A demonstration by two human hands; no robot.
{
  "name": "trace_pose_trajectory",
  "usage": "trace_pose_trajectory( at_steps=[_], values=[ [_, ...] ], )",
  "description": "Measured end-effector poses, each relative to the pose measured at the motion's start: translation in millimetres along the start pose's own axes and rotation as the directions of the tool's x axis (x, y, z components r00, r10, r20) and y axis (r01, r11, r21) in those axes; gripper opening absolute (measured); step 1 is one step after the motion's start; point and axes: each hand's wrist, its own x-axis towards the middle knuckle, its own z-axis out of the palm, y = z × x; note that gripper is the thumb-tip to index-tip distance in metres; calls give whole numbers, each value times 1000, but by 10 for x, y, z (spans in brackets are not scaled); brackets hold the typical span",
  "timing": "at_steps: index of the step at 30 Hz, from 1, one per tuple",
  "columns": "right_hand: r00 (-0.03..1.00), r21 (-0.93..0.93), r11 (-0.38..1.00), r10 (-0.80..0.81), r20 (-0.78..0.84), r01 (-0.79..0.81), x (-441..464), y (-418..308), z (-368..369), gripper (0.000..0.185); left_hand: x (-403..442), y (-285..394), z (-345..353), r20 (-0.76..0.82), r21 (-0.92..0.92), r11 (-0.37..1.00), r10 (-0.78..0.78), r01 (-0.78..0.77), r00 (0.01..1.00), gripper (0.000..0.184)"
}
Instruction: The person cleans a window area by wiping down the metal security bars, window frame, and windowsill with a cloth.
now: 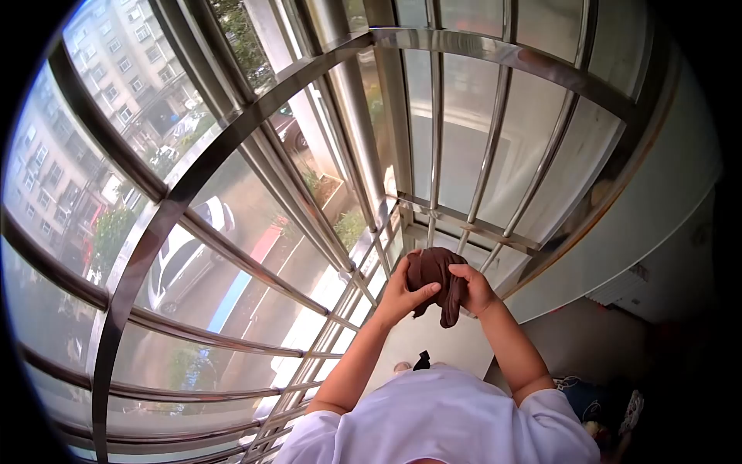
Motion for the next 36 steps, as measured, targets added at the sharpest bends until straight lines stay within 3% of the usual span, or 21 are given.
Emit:
trace_pose_trajectory(
  at_steps=[2, 4, 5, 7, 9, 10, 11, 13, 14, 15, 16, 17, 18, 19, 20, 23, 25, 27, 29, 33, 36],
  values=[
    [1000, -245, 969, 11, 22, -5, 182, -6, 108, 45, -121, -3, -60, -112, 9, 998, -66, 67, 991, 53],
    [994, -619, 784, -97, -42, 50, 345, -9, 216, 45, -208, 36, -173, -173, -24, 998, -58, 55, 983, 35],
    [997, -667, 742, -28, 71, 68, 475, -84, 244, 40, -278, 100, -243, -153, -167, 979, -145, 119, 978, 33],
    [987, -662, 743, 14, 158, 95, 669, -194, 360, 33, -372, 250, -324, -227, -393, 915, -190, 88, 955, 33],
    [984, -742, 647, -99, 147, 176, 819, -263, 566, 28, -475, 499, -324, -406, -536, 841, -187, -68, 895, 35],
    [975, -729, 650, -180, 128, 215, 952, -235, 543, 29, -512, 690, -274, -536, -496, 836, -81, -236, 841, 34],
    [959, -723, 642, -265, 102, 255, 1058, -246, 534, 27, -529, 811, -250, -655, -434, 810, 17, -394, 755, 32],
    [932, -692, 647, -347, 106, 320, 1225, -333, 576, 28, -481, 865, -338, -696, -31, 805, 407, -592, 591, 27],
    [915, -724, 590, -378, 145, 358, 1302, -390, 609, 29, -380, 1077, -306, -670, 226, 724, 601, -652, 436, 23],
    [897, -767, 529, -421, 134, 363, 1383, -453, 661, 32, -273, 1157, -354, -614, 435, 636, 727, -637, 307, 26],
    [857, -757, 492, -486, 172, 431, 1464, -528, 737, 33, -109, 1202, -473, -501, 693, 498, 853, -521, 149, 29],
    [810, -743, 450, -549, 208, 496, 1559, -614, 817, 34, 104, 1330, -471, -525, 673, 470, 847, -572, 78, 31],
    [811, -737, 452, -542, 220, 502, 1659, -711, 890, 34, 247, 1475, -536, -356, 887, 357, 933, -292, 60, 32],
    [758, -763, 350, -596, 266, 543, 1757, -814, 960, 34, 540, 1535, -605, -299, 912, 262, 951, -316, -73, 33],
    [697, -781, 239, -641, 320, 578, 1851, -913, 1026, 35, 566, 1704, -556, -249, 956, 252, 968, -154, 40, 34],
    [651, -608, 339, -637, 414, 718, 2192, -1110, 1215, 46, 885, 1851, -598, -158, 983, 167, 982, 79, -103, 38],
    [672, -558, 406, -599, 435, 723, 2298, -1213, 1397, 46, 871, 1797, -649, -243, 919, 231, 970, 321, -2, 35],
    [709, -517, 488, -532, 462, 703, 2326, -1267, 1533, 48, 875, 1728, -624, -266, 889, 263, 963, 375, -43, 36],
    [725, -389, 633, -444, 526, 669, 2371, -1240, 1687, 49, 837, 1652, -637, -297, 889, 278, 955, 364, -3, 37],
    [714, -346, 640, -500, 490, 686, 2511, -1092, 1659, 37, 746, 733, -794, -304, 837, 230, 950, 497, 72, 33],
    [680, -359, 582, -563, 469, 730, 2538, -1052, 1668, 36, 638, -117, -871, -406, 794, 266, 901, 547, 152, 33]
  ],
)
